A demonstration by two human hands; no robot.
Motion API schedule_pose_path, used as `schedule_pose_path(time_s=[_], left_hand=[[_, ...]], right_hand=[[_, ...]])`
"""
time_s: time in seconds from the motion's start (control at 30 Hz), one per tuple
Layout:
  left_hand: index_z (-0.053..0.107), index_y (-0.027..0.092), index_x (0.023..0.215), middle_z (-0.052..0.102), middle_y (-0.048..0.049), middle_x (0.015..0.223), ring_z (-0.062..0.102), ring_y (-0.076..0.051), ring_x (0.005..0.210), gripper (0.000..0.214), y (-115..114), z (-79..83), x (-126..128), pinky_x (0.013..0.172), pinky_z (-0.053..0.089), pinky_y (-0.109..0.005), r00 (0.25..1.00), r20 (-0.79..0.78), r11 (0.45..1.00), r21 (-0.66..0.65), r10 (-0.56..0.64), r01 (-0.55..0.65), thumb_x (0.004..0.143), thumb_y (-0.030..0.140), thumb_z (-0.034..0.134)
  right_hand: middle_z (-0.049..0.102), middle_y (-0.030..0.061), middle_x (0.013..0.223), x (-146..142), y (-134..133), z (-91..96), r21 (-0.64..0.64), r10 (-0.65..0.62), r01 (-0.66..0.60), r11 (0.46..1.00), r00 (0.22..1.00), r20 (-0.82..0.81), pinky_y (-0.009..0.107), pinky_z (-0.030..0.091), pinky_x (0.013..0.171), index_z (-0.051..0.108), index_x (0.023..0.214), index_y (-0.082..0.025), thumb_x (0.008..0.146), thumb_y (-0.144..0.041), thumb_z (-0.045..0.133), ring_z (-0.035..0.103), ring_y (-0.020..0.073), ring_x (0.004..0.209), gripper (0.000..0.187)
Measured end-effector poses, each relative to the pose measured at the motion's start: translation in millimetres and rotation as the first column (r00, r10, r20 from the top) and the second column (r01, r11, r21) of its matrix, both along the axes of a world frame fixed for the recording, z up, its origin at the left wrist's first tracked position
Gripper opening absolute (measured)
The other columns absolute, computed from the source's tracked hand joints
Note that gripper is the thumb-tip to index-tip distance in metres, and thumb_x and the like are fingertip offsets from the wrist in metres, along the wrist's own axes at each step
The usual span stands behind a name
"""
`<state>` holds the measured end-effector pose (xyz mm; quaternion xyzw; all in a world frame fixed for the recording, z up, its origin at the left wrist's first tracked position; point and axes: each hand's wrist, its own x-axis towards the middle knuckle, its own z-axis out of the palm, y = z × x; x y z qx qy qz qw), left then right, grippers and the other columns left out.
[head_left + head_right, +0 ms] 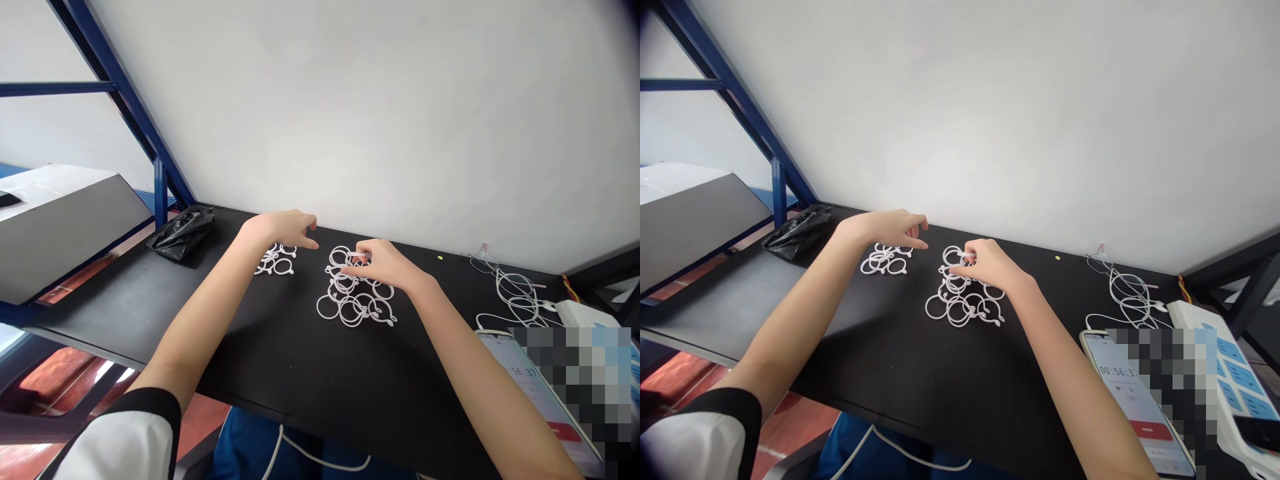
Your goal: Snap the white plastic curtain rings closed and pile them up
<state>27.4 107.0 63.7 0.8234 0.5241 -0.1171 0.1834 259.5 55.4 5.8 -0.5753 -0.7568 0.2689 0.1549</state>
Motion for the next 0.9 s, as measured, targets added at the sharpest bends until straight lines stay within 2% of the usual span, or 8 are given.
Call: schedule_pose_path(time_s=[0.17,0.33,0.47,0.57,0.63,0.7,0.8,0.9], left_hand=[[0.048,0.024,0.133,0.059,-0.0109,0.137,0.064,-0.026,0.104,0.059,-0.4,0.5,-0.4,0.070,0.048,-0.029,1.000,-0.001,1.000,0.004,-0.004,0.004,0.084,0.056,0.055],[0.051,0.021,0.131,0.061,-0.0127,0.131,0.064,-0.027,0.101,0.057,0.6,-2.2,0.8,0.075,0.049,-0.032,0.999,0.034,0.999,0.030,-0.040,0.039,0.085,0.054,0.056],[0.045,0.022,0.137,0.060,-0.0094,0.132,0.060,-0.023,0.113,0.055,-1.1,-12.3,13.1,0.087,0.047,-0.030,0.972,0.157,0.982,0.096,-0.177,0.163,0.088,0.046,0.057],[0.046,0.023,0.137,0.061,-0.0070,0.130,0.060,-0.019,0.112,0.050,-3.4,-23.2,27.3,0.085,0.047,-0.026,0.886,0.308,0.937,0.167,-0.346,0.308,0.089,0.033,0.057],[0.056,0.020,0.125,0.067,-0.0064,0.119,0.063,-0.017,0.101,0.036,-4.1,-29.4,35.4,0.079,0.047,-0.025,0.801,0.395,0.892,0.234,-0.450,0.386,0.089,0.024,0.054],[0.064,0.018,0.108,0.071,-0.0049,0.105,0.064,-0.015,0.088,0.023,-3.9,-33.2,40.4,0.073,0.046,-0.024,0.767,0.417,0.872,0.271,-0.488,0.408,0.089,0.018,0.050],[0.066,0.016,0.092,0.070,-0.0039,0.086,0.060,-0.013,0.073,0.018,-2.0,-33.6,41.0,0.065,0.042,-0.024,0.789,0.399,0.879,0.303,-0.468,0.368,0.090,0.017,0.048],[0.066,0.016,0.091,0.070,-0.0047,0.082,0.059,-0.014,0.070,0.020,1.4,-30.4,35.6,0.063,0.041,-0.025,0.818,0.385,0.888,0.350,-0.427,0.299,0.092,0.020,0.046]], right_hand=[[0.049,-0.0035,0.066,3.3,2.5,-1.2,0.002,0.003,-0.003,1.000,1.000,0.008,0.027,0.030,0.050,0.032,0.062,-0.022,0.069,-0.047,0.077,0.035,0.0098,0.054,0.052],[0.038,-0.0064,0.058,4.5,3.7,-1.9,0.052,-0.018,0.019,0.998,1.000,-0.025,0.027,0.028,0.050,0.031,0.060,-0.022,0.075,-0.044,0.071,0.031,0.0093,0.052,0.048],[0.041,-0.0059,0.059,2.9,3.0,0.3,0.122,-0.008,0.018,0.992,0.997,-0.083,0.027,0.030,0.054,0.035,0.061,-0.022,0.078,-0.035,0.067,0.035,0.0102,0.055,0.039],[0.041,-0.0057,0.059,0.6,1.4,3.3,0.165,0.019,0.001,0.986,0.992,-0.124,0.028,0.031,0.056,0.036,0.060,-0.022,0.077,-0.029,0.064,0.036,0.0107,0.057,0.034],[0.042,-0.0051,0.059,-0.7,-0.1,5.4,0.184,0.040,-0.012,0.983,0.988,-0.150,0.027,0.032,0.057,0.036,0.060,-0.021,0.077,-0.027,0.063,0.038,0.0109,0.058,0.032],[0.045,-0.0043,0.061,-1.2,-1.6,7.5,0.199,0.057,-0.021,0.980,0.982,-0.177,0.027,0.034,0.059,0.036,0.060,-0.021,0.077,-0.025,0.060,0.042,0.0115,0.061,0.030],[0.043,-0.0044,0.060,0.0,-2.8,10.4,0.226,0.055,-0.009,0.974,0.979,-0.196,0.026,0.034,0.059,0.035,0.060,-0.021,0.077,-0.022,0.057,0.042,0.0113,0.061,0.028],[0.035,-0.0058,0.057,3.5,-1.2,11.3,0.246,0.036,0.010,0.969,0.983,-0.180,0.027,0.028,0.055,0.032,0.059,-0.022,0.077,-0.024,0.059,0.031,0.0099,0.056,0.032]])
